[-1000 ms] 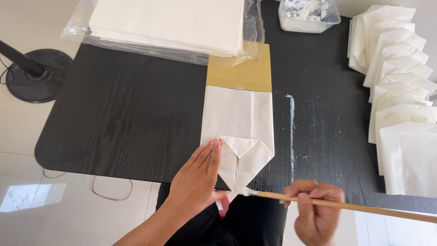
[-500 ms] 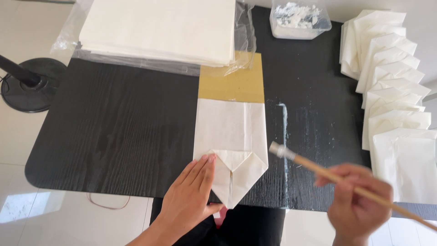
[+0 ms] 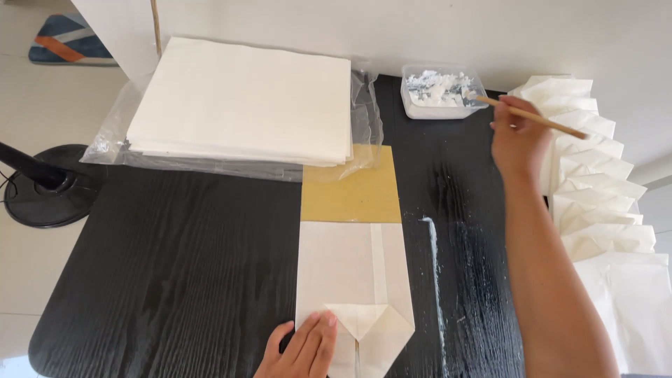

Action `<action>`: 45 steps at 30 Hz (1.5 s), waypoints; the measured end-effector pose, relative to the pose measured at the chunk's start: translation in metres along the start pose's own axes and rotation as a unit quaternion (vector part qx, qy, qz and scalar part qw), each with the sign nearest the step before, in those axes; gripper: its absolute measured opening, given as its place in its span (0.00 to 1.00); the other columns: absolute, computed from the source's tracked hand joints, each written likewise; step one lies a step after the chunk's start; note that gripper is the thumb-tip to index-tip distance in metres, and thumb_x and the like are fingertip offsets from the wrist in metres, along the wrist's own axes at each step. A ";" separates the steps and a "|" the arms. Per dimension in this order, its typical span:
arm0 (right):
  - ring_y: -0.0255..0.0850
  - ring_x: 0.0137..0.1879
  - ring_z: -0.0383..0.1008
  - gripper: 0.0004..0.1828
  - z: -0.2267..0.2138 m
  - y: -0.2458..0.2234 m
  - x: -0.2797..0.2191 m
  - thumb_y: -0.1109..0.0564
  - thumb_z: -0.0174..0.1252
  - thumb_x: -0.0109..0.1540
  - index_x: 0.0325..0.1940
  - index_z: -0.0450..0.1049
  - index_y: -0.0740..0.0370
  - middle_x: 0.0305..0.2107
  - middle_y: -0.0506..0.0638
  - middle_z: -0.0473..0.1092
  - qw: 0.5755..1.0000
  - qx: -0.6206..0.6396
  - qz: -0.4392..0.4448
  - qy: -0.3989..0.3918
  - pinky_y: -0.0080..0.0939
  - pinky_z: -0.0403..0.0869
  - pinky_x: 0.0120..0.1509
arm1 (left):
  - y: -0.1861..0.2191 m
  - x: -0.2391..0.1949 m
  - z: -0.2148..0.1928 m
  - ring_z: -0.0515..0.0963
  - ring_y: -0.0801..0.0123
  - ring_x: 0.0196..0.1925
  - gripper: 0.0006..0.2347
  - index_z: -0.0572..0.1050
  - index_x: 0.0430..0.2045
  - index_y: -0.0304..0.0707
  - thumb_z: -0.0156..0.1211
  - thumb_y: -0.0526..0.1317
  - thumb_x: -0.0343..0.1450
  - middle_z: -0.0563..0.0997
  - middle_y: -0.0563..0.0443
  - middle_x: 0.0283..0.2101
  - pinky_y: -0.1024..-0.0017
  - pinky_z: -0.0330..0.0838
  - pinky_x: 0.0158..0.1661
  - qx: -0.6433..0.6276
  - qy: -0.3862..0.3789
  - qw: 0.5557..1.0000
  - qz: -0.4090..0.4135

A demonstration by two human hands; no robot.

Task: The person folds a white sheet of paper into a triangular shape on a black table. They use a brush to apply a white paste from a container onto the folded paper's edges and creases, pressing the paper down to secure the folds.

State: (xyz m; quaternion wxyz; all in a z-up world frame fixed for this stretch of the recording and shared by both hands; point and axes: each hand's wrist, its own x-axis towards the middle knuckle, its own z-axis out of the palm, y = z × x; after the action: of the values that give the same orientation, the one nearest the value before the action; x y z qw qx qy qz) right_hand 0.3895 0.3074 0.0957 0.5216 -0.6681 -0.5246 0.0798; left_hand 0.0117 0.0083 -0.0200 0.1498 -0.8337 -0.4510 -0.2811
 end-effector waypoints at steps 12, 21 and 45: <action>0.38 0.54 0.75 0.22 0.032 0.036 0.014 0.46 0.69 0.63 0.59 0.77 0.54 0.48 0.45 0.75 0.997 -0.065 0.034 -0.033 0.43 0.75 0.60 | -0.001 0.012 0.002 0.85 0.78 0.44 0.06 0.78 0.42 0.46 0.60 0.43 0.75 0.83 0.66 0.32 0.69 0.70 0.40 0.015 0.089 0.996 -0.013; 0.47 0.69 0.66 0.38 -0.068 -0.072 -0.162 0.45 0.62 0.58 0.72 0.64 0.57 0.68 0.52 0.61 0.931 -0.188 0.094 -0.298 0.50 0.66 0.70 | -0.010 0.003 -0.021 0.76 0.64 0.60 0.32 0.66 0.65 0.30 0.54 0.57 0.72 0.79 0.46 0.57 0.59 0.69 0.46 -0.059 -0.104 0.992 0.044; 0.48 0.76 0.62 0.35 -0.090 -0.090 -0.359 0.46 0.62 0.62 0.71 0.64 0.58 0.69 0.52 0.64 0.910 -0.119 -0.178 -0.356 0.53 0.64 0.74 | -0.004 0.017 -0.039 0.75 0.63 0.41 0.47 0.60 0.69 0.29 0.60 0.72 0.65 0.78 0.53 0.38 0.61 0.67 0.51 -0.127 -0.127 0.983 -0.047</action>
State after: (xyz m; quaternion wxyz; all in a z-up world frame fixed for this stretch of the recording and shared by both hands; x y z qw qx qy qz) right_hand 0.2361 -0.0379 0.0472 0.2226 -0.5478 -0.7913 0.1552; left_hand 0.0029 0.0016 0.0210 -0.0297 -0.8526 -0.4659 -0.2347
